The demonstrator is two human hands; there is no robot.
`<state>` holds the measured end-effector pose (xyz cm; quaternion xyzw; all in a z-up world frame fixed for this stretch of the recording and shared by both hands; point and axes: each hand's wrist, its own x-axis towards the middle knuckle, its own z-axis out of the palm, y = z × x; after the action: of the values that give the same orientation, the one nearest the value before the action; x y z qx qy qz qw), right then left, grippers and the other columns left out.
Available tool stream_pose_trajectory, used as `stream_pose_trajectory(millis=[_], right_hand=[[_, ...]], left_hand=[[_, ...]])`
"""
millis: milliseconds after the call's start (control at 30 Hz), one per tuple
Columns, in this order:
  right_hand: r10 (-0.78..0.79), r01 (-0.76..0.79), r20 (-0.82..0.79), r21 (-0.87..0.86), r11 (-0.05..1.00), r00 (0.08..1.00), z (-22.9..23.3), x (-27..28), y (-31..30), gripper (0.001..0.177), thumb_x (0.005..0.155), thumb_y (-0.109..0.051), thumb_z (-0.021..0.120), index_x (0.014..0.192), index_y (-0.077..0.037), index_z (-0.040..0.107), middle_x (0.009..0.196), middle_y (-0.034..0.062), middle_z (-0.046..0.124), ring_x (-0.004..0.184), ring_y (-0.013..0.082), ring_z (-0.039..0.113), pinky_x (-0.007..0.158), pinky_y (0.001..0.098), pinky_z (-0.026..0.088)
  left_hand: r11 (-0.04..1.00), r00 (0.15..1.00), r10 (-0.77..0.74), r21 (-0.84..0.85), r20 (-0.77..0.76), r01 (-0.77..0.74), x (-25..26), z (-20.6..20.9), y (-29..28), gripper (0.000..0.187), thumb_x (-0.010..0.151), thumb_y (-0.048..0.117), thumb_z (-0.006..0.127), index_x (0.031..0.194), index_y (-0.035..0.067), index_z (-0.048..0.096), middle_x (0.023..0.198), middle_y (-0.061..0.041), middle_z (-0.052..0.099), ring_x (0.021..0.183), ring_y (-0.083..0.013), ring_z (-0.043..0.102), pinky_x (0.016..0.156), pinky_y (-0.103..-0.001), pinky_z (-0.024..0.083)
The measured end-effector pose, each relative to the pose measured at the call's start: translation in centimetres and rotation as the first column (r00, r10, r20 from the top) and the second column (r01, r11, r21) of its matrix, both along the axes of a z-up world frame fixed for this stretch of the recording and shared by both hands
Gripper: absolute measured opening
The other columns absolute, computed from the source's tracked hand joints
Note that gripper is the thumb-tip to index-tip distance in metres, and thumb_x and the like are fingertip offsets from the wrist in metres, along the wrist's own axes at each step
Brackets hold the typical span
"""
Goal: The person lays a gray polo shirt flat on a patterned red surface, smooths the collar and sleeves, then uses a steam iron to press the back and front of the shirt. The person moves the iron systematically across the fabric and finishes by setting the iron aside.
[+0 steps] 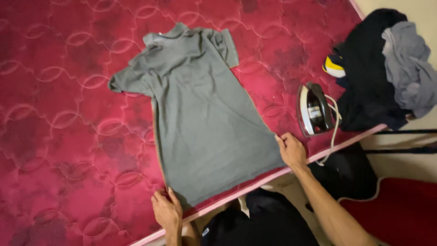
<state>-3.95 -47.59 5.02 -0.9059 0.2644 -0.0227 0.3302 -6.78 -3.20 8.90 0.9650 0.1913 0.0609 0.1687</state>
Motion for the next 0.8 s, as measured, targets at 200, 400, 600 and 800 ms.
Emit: stream_pose_trajectory(millis=[200, 400, 600, 800], right_hand=[[-0.025, 0.025, 0.013, 0.008, 1.000, 1.000, -0.9, 2.5, -0.9, 0.037, 0.097, -0.042, 0.069, 0.099, -0.005, 0.071, 0.089, 0.0157, 0.070, 0.081, 0.0349, 0.068, 0.073, 0.0463, 0.053], [0.028, -0.032, 0.082, 0.049, 0.998, 0.996, -3.3, 8.7, -2.0, 0.044, 0.095, -0.044, 0.070, 0.107, -0.002, 0.069, 0.091, 0.0160, 0.072, 0.084, 0.0329, 0.069, 0.077, 0.0445, 0.055], [0.014, -0.008, -0.056, 0.108, 0.994, 0.998, -5.3, 17.1, -2.4, 0.054, 0.092, -0.049, 0.072, 0.117, -0.002, 0.068, 0.101, 0.0165, 0.075, 0.095, 0.0324, 0.072, 0.086, 0.0430, 0.055], [0.002, 0.022, -0.136, 0.176, 0.984, 0.991, -6.2, 25.9, -2.4, 0.060, 0.089, -0.053, 0.073, 0.124, -0.004, 0.066, 0.108, 0.0162, 0.076, 0.105, 0.0329, 0.071, 0.092, 0.0438, 0.053]], left_hand=[[0.986, 1.000, 0.021, -0.165, -0.004, -0.021, 3.3, -0.6, 1.2, 0.043, 0.083, 0.019, 0.068, 0.122, 0.004, 0.059, 0.111, -0.019, 0.059, 0.104, -0.0384, 0.062, 0.092, -0.048, 0.051], [0.970, 0.991, 0.122, -0.208, -0.046, -0.129, 8.5, -1.1, 0.5, 0.050, 0.087, 0.027, 0.073, 0.128, 0.004, 0.057, 0.119, -0.023, 0.058, 0.113, -0.0432, 0.057, 0.096, -0.052, 0.046], [0.975, 0.998, 0.062, -0.214, 0.012, -0.058, 14.2, -1.7, -0.9, 0.062, 0.086, 0.029, 0.074, 0.134, -0.001, 0.051, 0.125, -0.026, 0.054, 0.116, -0.0440, 0.054, 0.098, -0.052, 0.045], [0.983, 0.998, 0.036, -0.183, 0.061, -0.025, 20.3, -0.9, -3.0, 0.065, 0.084, 0.027, 0.075, 0.136, -0.001, 0.050, 0.130, -0.026, 0.052, 0.119, -0.0447, 0.051, 0.100, -0.054, 0.043]])
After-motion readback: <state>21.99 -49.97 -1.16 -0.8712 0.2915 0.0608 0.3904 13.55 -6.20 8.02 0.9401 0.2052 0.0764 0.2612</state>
